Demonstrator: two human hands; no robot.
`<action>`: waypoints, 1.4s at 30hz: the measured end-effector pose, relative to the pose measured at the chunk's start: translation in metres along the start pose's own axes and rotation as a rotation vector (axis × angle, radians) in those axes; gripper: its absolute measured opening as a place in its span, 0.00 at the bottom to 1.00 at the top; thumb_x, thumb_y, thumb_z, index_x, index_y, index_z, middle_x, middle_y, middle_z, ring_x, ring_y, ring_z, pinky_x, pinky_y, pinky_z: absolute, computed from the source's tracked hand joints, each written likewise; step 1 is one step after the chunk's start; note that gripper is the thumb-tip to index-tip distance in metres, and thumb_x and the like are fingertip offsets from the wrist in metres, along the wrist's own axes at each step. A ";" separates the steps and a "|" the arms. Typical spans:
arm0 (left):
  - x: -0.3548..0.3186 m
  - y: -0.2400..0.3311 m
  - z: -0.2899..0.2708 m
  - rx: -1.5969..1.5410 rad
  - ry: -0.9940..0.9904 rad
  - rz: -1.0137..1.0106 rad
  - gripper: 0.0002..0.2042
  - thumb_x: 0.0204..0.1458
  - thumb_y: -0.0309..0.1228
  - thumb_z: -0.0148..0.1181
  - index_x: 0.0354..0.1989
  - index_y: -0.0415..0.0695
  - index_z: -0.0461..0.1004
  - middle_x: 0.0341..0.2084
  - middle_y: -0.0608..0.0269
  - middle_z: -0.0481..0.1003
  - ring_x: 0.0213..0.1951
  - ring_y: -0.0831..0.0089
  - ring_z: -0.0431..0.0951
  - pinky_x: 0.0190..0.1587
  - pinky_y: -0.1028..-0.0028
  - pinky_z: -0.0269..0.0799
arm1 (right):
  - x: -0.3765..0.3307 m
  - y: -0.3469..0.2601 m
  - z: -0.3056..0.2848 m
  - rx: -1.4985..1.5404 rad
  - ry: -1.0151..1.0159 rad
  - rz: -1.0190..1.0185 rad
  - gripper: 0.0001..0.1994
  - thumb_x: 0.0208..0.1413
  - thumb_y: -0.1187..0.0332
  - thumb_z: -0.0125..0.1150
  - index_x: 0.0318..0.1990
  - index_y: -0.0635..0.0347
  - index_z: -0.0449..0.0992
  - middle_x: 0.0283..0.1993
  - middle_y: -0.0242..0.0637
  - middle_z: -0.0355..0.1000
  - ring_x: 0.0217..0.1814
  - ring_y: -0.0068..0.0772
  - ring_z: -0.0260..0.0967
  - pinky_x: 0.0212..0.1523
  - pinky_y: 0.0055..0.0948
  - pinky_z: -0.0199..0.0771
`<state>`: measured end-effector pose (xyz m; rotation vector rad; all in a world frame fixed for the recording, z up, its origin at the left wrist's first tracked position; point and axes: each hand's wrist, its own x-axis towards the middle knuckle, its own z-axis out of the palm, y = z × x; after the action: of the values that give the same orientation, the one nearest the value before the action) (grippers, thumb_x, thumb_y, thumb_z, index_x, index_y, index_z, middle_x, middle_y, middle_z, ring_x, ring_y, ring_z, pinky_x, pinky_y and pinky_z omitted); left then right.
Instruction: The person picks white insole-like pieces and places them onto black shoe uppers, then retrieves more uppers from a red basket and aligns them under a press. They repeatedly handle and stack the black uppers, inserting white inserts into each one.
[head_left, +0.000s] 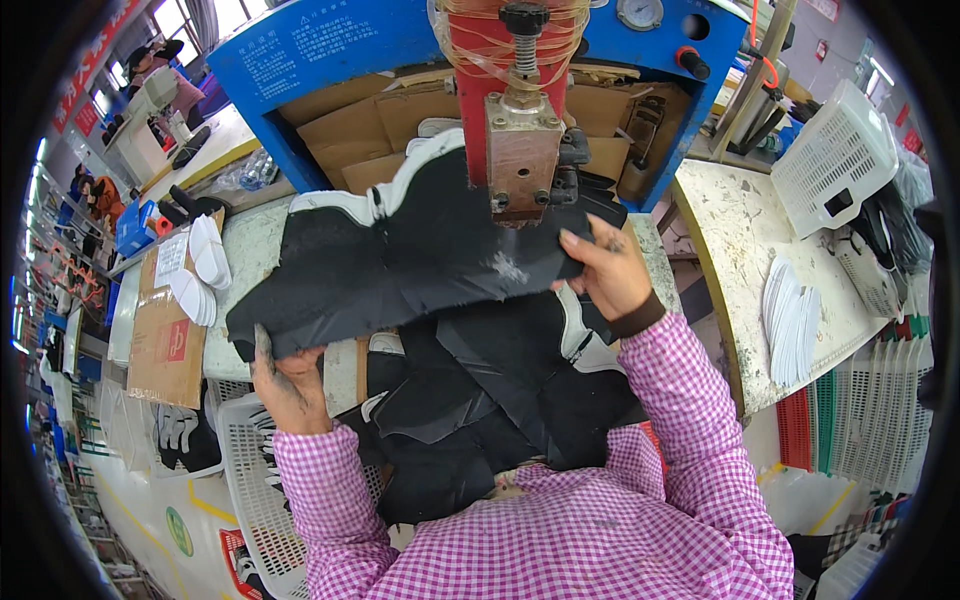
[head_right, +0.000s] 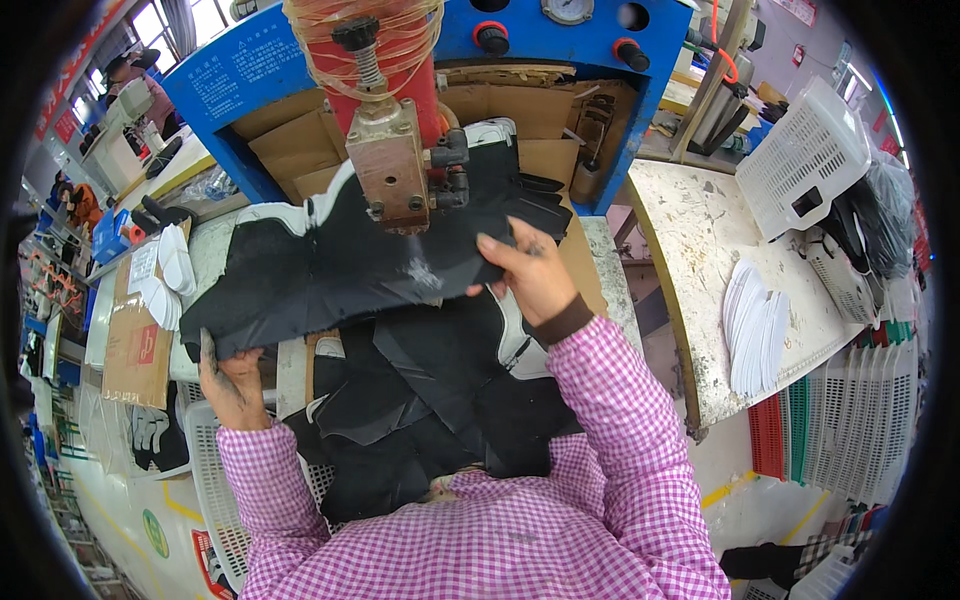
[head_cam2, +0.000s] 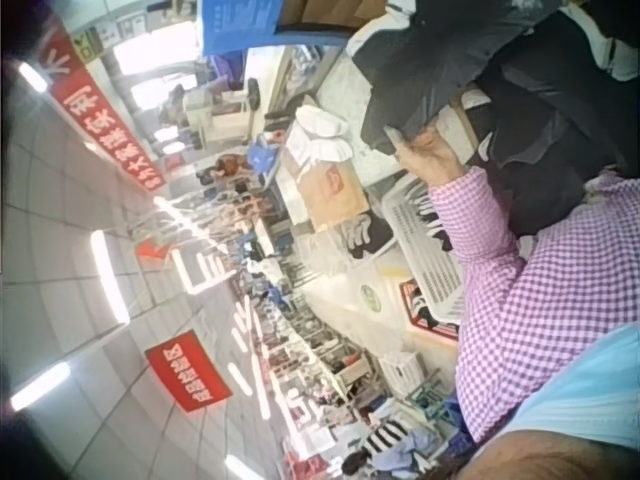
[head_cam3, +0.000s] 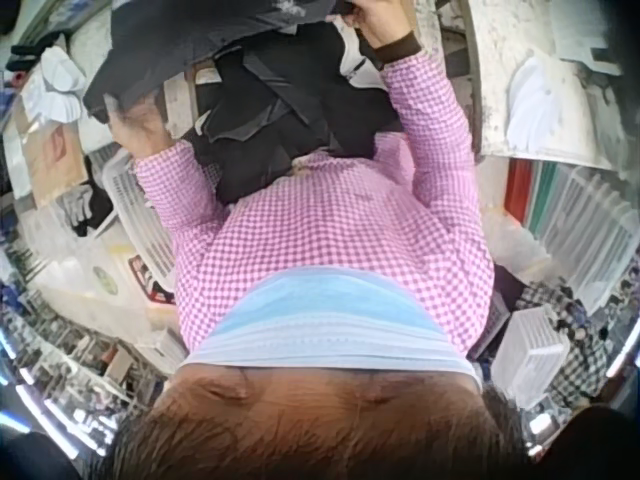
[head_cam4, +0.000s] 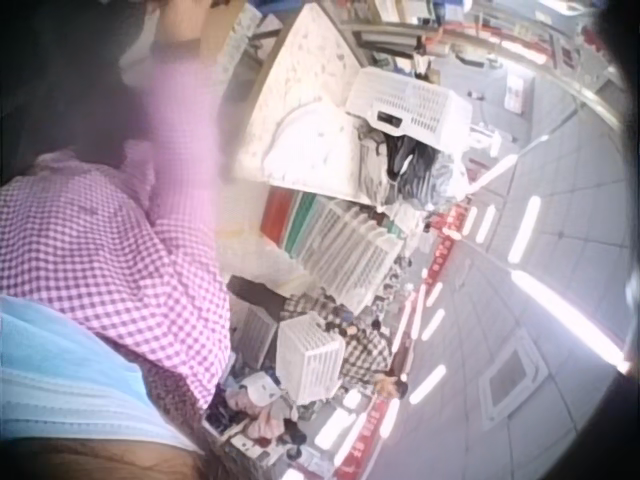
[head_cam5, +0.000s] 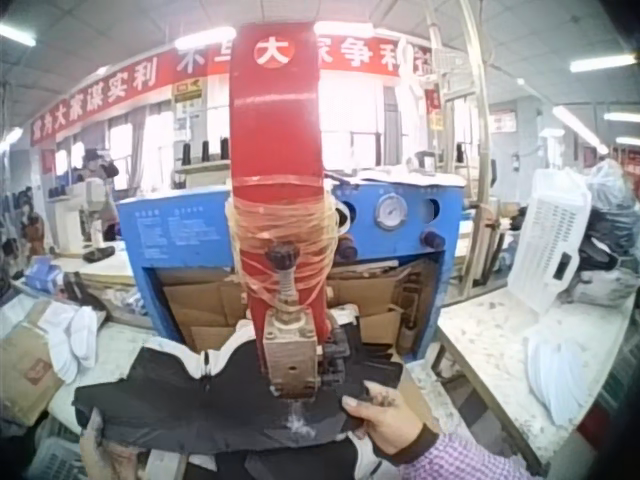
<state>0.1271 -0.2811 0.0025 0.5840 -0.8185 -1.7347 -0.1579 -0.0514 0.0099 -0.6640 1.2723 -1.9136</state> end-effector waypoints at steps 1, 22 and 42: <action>-0.005 0.001 -0.002 -0.026 -0.047 -0.002 0.16 0.57 0.32 0.52 0.50 0.35 0.67 0.45 0.50 0.74 0.43 0.61 0.77 0.38 0.61 0.79 | -0.012 0.003 -0.002 0.026 0.089 0.009 0.12 0.58 0.70 0.56 0.46 0.67 0.68 0.35 0.37 0.75 0.25 0.27 0.75 0.16 0.14 0.61; 0.020 -0.079 0.067 0.062 -0.295 -0.272 0.17 0.51 0.20 0.56 0.50 0.33 0.66 0.42 0.57 0.74 0.44 0.69 0.76 0.51 0.72 0.71 | -0.090 -0.004 -0.083 0.017 0.483 -0.222 0.14 0.57 0.74 0.53 0.51 0.66 0.68 0.42 0.38 0.74 0.37 0.28 0.75 0.35 0.25 0.78; 0.010 -0.009 0.021 0.229 -0.175 -0.098 0.04 0.51 0.18 0.57 0.29 0.42 0.72 0.31 0.62 0.76 0.37 0.73 0.77 0.47 0.77 0.70 | -0.055 0.019 -0.051 -0.045 0.338 -0.166 0.13 0.54 0.70 0.58 0.46 0.66 0.71 0.36 0.34 0.75 0.28 0.21 0.73 0.24 0.17 0.69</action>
<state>0.1029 -0.2843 0.0089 0.6393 -1.1382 -1.8124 -0.1575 0.0162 -0.0283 -0.4947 1.5099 -2.2079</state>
